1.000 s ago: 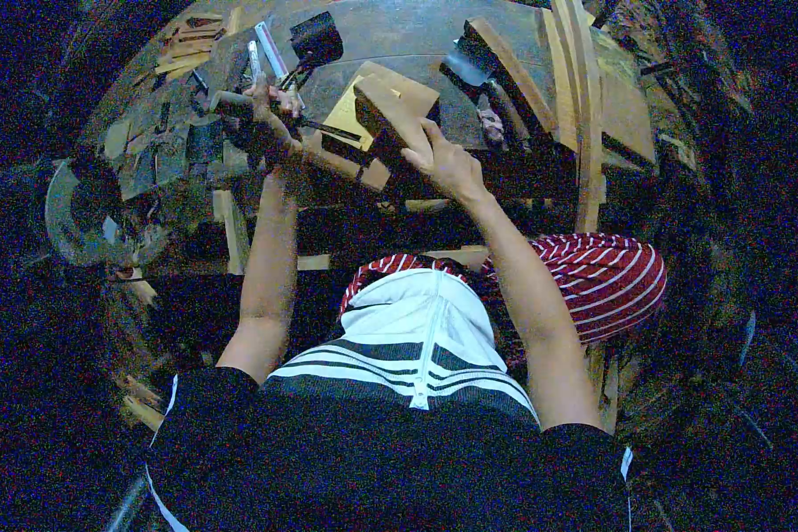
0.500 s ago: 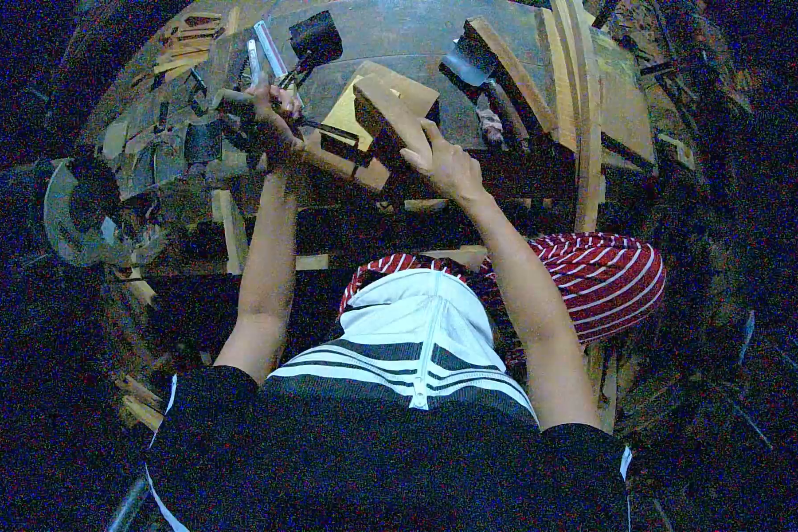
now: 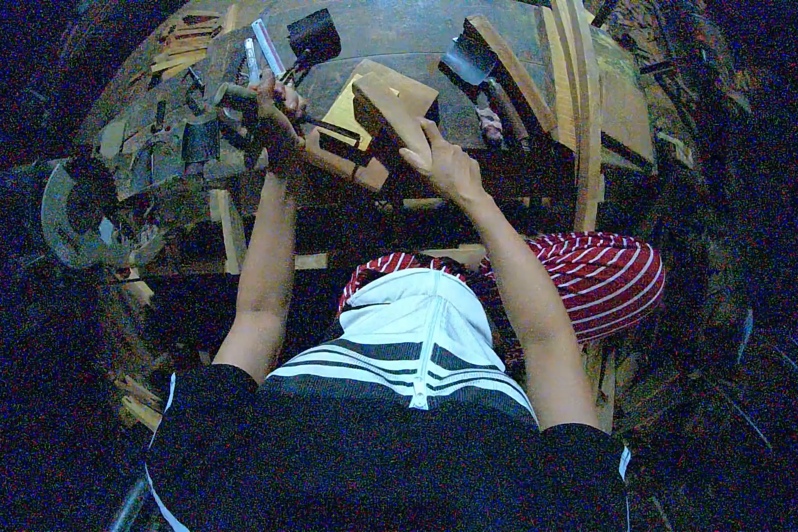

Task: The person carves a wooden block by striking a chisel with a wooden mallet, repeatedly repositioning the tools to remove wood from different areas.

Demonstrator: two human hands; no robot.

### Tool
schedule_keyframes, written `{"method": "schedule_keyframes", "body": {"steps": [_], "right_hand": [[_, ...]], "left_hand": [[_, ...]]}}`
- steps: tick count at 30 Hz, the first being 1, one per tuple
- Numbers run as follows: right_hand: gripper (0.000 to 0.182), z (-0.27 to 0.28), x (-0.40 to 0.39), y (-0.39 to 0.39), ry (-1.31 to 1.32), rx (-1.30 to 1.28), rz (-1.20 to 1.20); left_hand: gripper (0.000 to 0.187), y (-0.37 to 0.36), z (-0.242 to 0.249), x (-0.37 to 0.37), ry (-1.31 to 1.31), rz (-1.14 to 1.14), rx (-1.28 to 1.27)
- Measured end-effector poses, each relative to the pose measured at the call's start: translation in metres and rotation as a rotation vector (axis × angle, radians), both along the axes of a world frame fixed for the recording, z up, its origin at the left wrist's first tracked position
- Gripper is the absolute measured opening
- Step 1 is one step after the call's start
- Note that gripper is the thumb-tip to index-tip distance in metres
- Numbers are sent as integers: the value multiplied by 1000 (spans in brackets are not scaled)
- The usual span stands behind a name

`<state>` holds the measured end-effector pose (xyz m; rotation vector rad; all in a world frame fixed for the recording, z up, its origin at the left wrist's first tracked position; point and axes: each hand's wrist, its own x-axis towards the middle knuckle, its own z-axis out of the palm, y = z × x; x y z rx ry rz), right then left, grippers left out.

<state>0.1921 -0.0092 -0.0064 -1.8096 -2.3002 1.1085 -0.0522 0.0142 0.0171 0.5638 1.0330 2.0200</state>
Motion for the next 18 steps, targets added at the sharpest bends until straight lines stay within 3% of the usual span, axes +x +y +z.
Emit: {"method": "schedule_keyframes", "body": {"steps": [6,9,11,13,15,17,18], "right_hand": [[67,2,0,-1,-3,9,-4],[66,2,-1,-1,8,9,0],[66,0,0,-1,18,6,0],[65,-6,1,-2,7,106,28],[65,-9,2,-1,9,117,32],[65,-10,3,0,11,125,36],[65,-11,3,1,9,123,31]], "left_hand": [[21,-1,2,7,-62,-83,43],[22,-6,3,24,72,-182,-8],[12,-8,10,41,587,-64,-94],[13,-6,22,46,701,-123,-194],[17,-3,30,50,919,-6,-62],[16,3,30,48,942,-9,-5],[20,3,29,48,746,-58,-91]]}}
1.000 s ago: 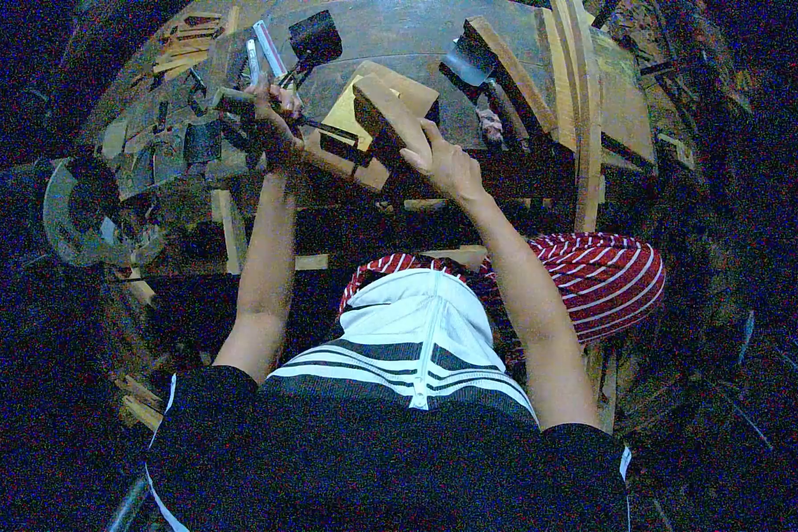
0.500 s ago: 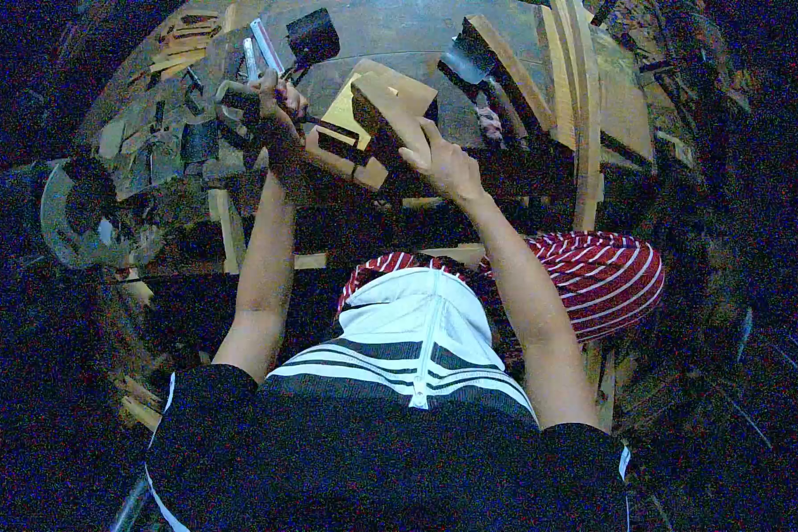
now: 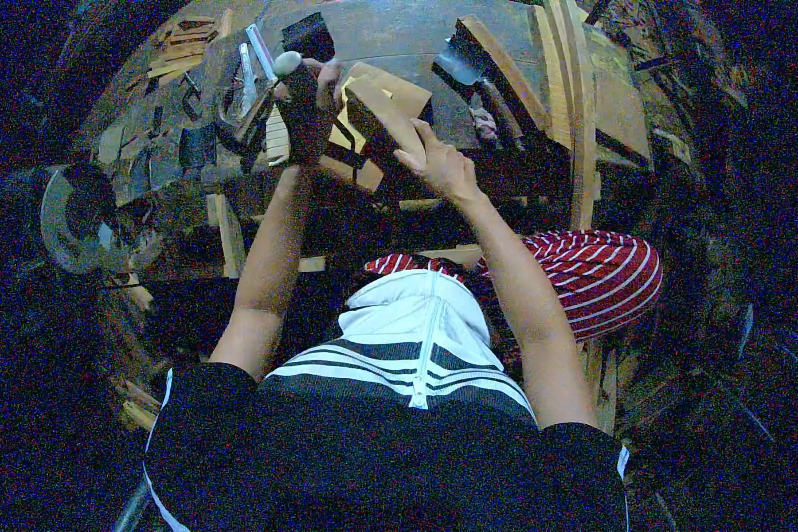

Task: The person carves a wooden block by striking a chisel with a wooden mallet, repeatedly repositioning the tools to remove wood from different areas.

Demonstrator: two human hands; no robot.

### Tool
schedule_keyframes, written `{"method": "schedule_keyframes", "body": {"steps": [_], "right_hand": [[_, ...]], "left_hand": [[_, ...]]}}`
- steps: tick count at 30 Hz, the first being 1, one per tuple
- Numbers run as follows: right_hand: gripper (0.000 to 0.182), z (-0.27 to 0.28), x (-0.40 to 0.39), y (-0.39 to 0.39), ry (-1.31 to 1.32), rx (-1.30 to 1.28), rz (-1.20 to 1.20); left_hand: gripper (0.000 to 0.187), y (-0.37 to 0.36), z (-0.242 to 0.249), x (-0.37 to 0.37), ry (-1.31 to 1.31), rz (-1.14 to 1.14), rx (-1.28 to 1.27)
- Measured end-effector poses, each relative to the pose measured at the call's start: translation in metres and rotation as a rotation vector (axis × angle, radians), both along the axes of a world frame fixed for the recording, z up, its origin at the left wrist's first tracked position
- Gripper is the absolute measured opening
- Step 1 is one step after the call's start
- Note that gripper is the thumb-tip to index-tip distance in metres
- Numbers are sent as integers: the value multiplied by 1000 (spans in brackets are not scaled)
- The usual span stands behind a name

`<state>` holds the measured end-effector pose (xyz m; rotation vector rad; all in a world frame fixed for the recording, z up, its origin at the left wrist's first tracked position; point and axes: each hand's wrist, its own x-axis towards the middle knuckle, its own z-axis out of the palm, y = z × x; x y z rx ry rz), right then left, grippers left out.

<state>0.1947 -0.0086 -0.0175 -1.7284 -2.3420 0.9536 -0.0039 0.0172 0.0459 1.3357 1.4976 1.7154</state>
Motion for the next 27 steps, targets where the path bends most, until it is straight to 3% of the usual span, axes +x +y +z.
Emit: {"method": "schedule_keyframes", "body": {"steps": [1,3,6,7,10,13,15,16,17,19,22,23,24,25,26,27], "right_hand": [[65,-1,0,0,0,-6,-4],[66,9,-2,0,18,-78,-18],[66,12,-2,-1,31,-136,-32],[67,12,-2,-1,30,-125,-30],[67,14,-3,-1,-4,-146,-41],[66,16,-4,-2,2,-142,-40],[67,18,-4,-3,-4,-142,-37],[67,19,-4,-3,-11,-145,-38],[67,19,-4,-3,-10,-141,-36],[68,16,-3,-3,44,-162,-76],[70,8,2,14,256,-123,-88],[72,14,-4,20,379,58,-150],[70,23,-4,34,582,-3,-95],[63,81,-13,31,611,-53,-160],[47,103,-16,36,726,127,-54],[36,119,-25,47,763,370,83]], "left_hand": [[24,-1,2,0,-193,-2,-101],[21,17,-31,-22,-115,33,13],[17,9,-19,-29,-509,-28,-92],[18,7,-17,-30,-450,71,-60],[19,2,-13,-32,-546,-1,-3],[15,0,-17,-29,-417,23,17],[10,1,-31,-25,-467,-91,106],[5,0,-34,-16,-585,26,-5],[17,-2,-35,-18,-463,-214,136],[13,-3,-29,-12,587,185,255],[15,-6,-28,-6,623,191,231],[15,-6,-26,-3,625,191,229],[17,-6,-25,0,406,186,126],[19,-8,-25,2,185,182,18],[16,-1,-33,-1,336,258,206],[16,1,-41,-2,338,255,204]]}}
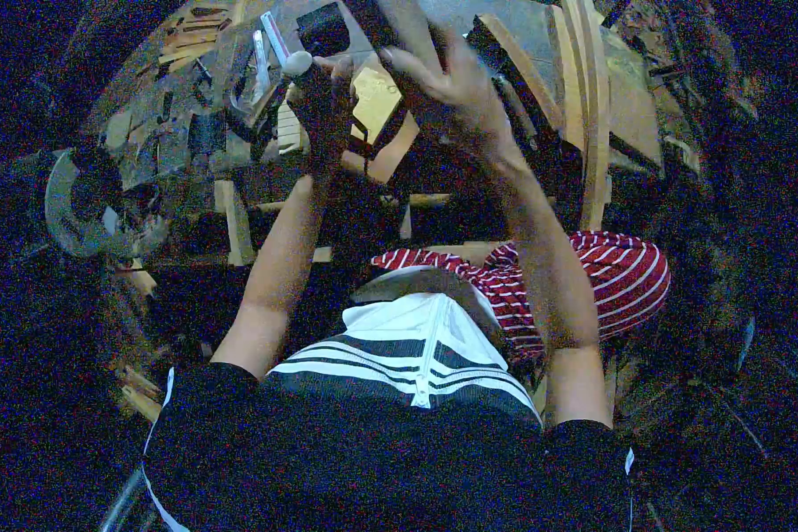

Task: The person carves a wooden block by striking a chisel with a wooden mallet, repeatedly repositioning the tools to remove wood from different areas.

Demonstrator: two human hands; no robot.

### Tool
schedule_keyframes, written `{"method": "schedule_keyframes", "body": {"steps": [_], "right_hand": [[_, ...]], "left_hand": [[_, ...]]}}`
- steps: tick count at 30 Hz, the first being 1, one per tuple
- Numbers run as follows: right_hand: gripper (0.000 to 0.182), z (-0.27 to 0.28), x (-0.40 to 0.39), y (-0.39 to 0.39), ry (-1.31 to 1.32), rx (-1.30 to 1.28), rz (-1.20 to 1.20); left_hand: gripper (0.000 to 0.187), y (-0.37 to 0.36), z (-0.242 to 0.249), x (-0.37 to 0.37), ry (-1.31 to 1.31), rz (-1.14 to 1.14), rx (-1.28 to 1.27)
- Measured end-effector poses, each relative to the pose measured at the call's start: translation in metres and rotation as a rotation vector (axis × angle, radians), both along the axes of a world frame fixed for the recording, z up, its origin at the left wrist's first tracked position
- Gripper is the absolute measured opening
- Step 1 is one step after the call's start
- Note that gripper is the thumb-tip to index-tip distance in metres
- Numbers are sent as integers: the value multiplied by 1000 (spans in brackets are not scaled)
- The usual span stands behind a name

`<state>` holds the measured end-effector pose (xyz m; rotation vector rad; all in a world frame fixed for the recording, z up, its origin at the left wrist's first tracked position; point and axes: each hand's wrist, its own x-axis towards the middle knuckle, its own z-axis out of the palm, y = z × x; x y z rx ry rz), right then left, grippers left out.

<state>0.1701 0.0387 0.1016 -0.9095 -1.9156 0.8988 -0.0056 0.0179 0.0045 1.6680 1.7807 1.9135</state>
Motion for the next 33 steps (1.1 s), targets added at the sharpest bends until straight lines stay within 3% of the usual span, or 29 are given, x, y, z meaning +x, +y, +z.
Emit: {"method": "schedule_keyframes", "body": {"steps": [2,3,4,6,7,8,9,10,11,13,14,16,17,20,21,22,23,24,26,28,30,31,33], "right_hand": [[28,77,-7,-22,45,-218,28],[38,44,4,-4,-139,637,34],[38,49,2,-6,-139,643,28],[43,69,-10,-21,-500,436,80],[48,75,-15,-25,-678,327,107],[46,73,-20,-27,-690,242,88],[45,74,-18,-22,-664,299,96],[43,75,-17,-17,-639,357,113],[43,77,-17,-20,-638,350,125],[40,79,-18,-24,-235,46,144],[40,75,-19,-25,-236,46,145],[43,68,-21,-28,-379,393,135],[47,70,-22,-30,-708,270,163],[55,71,-25,-27,-556,241,125],[60,74,-22,-29,-489,60,147],[60,66,-20,-27,-489,60,149],[62,48,-16,-24,-345,-9,92],[65,28,-12,-20,-200,-78,35],[69,-14,1,-14,-278,-216,42],[69,-54,15,-17,-591,-306,-80],[69,-80,22,-27,-654,-379,-89],[69,-91,24,-34,-715,-453,-100],[68,-107,26,-44,-735,-468,-82]], "left_hand": [[21,4,-9,4,-79,19,-41],[17,-2,-8,-3,-184,-94,-243],[17,0,-17,-7,-181,-100,-237],[23,5,-62,-11,-1323,-799,26],[28,11,-63,3,-864,-365,57],[33,16,-63,14,-391,55,81],[32,11,-62,-4,-34,-31,5],[31,-2,-30,-18,321,-107,-74],[31,-8,-33,-19,319,-100,-85],[28,-17,-45,-22,-19,-262,-34],[27,-18,-50,-22,-188,-344,2],[24,-16,-59,-22,-523,-512,84],[23,-11,-62,-21,-687,-604,128],[21,6,-71,-16,-1194,-873,241],[20,7,-76,-17,-1368,-949,270],[20,11,-79,-19,-1541,-1021,303],[27,22,-68,-30,-1289,-1489,418],[27,12,-62,-34,-1291,-1481,418],[31,-3,-57,-39,-659,-347,93],[26,3,-69,-57,-761,-421,53],[22,2,-85,-77,-968,-538,-49],[22,-7,-63,-70,-963,-531,-52],[25,-29,3,-42,-1063,-162,13]]}}
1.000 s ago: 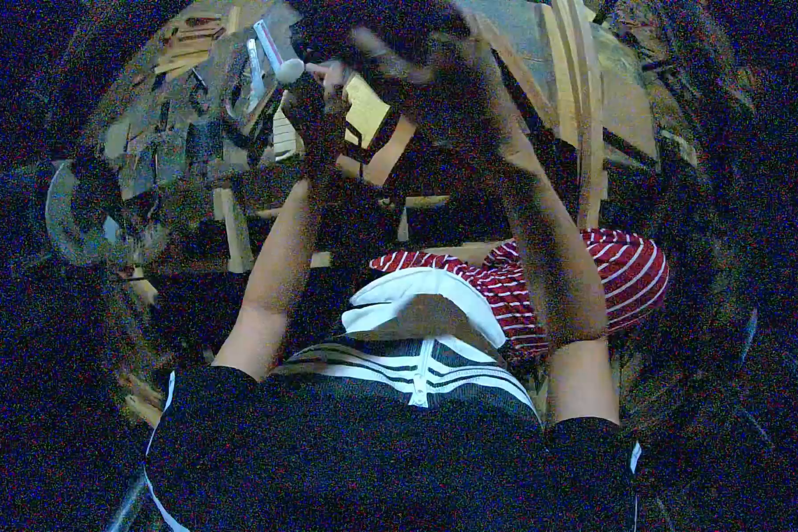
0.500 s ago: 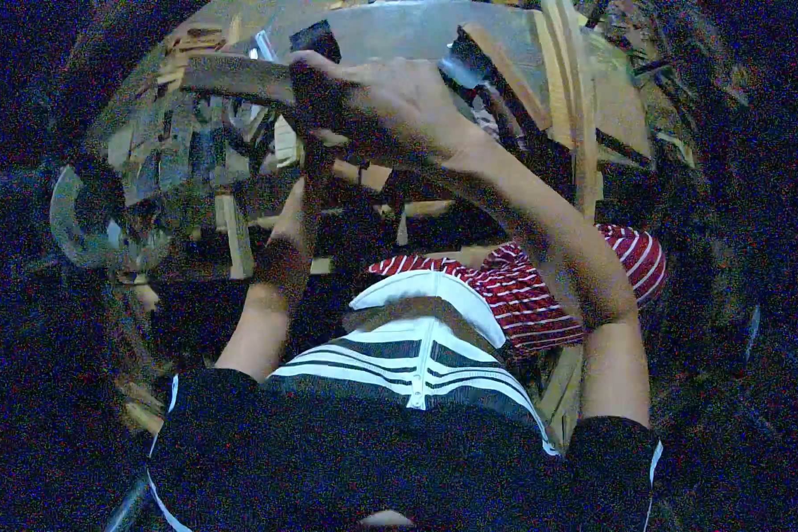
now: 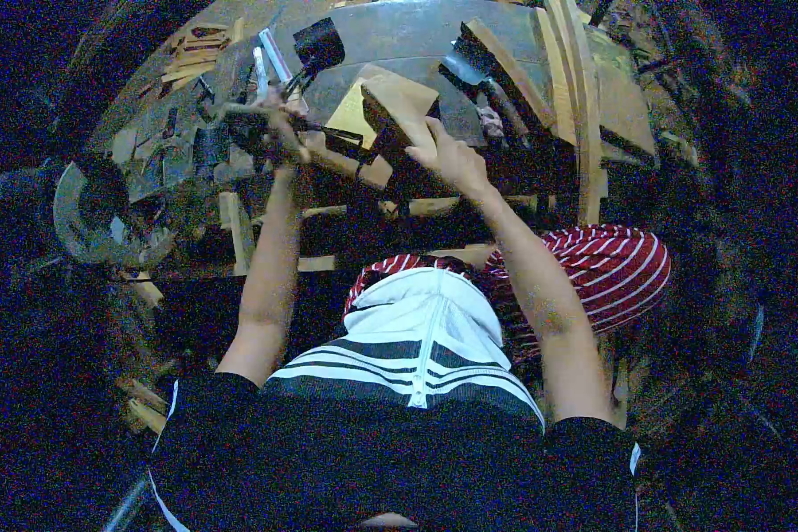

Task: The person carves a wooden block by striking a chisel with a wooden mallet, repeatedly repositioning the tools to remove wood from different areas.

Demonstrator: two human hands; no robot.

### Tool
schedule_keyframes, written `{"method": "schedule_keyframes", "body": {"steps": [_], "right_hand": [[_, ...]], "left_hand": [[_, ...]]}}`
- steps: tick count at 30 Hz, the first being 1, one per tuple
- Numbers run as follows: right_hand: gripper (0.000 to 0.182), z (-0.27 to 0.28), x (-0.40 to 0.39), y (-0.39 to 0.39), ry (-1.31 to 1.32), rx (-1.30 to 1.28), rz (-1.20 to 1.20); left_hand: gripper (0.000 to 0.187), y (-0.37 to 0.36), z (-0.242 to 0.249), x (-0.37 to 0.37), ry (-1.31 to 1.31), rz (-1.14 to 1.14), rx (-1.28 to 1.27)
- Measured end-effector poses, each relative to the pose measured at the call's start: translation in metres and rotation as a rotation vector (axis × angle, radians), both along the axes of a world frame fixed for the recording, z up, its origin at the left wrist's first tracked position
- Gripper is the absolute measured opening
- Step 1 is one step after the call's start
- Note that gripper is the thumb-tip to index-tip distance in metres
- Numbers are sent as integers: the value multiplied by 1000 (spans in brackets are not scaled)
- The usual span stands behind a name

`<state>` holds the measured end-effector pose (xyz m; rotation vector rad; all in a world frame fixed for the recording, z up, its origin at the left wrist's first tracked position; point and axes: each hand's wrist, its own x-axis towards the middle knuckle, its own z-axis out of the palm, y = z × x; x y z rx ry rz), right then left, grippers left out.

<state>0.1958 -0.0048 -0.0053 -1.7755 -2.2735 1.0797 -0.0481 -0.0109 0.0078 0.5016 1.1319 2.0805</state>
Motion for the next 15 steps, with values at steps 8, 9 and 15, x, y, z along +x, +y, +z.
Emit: {"method": "schedule_keyframes", "body": {"steps": [8,9,15], "right_hand": [[68,-4,3,-4,-46,13,19],[68,-4,2,-4,-46,12,22],[68,-12,4,-4,-14,34,20]], "left_hand": [[54,12,-16,-61,-308,171,-181],[51,14,-7,-53,-170,225,-178],[50,37,23,-7,158,124,-32]]}}
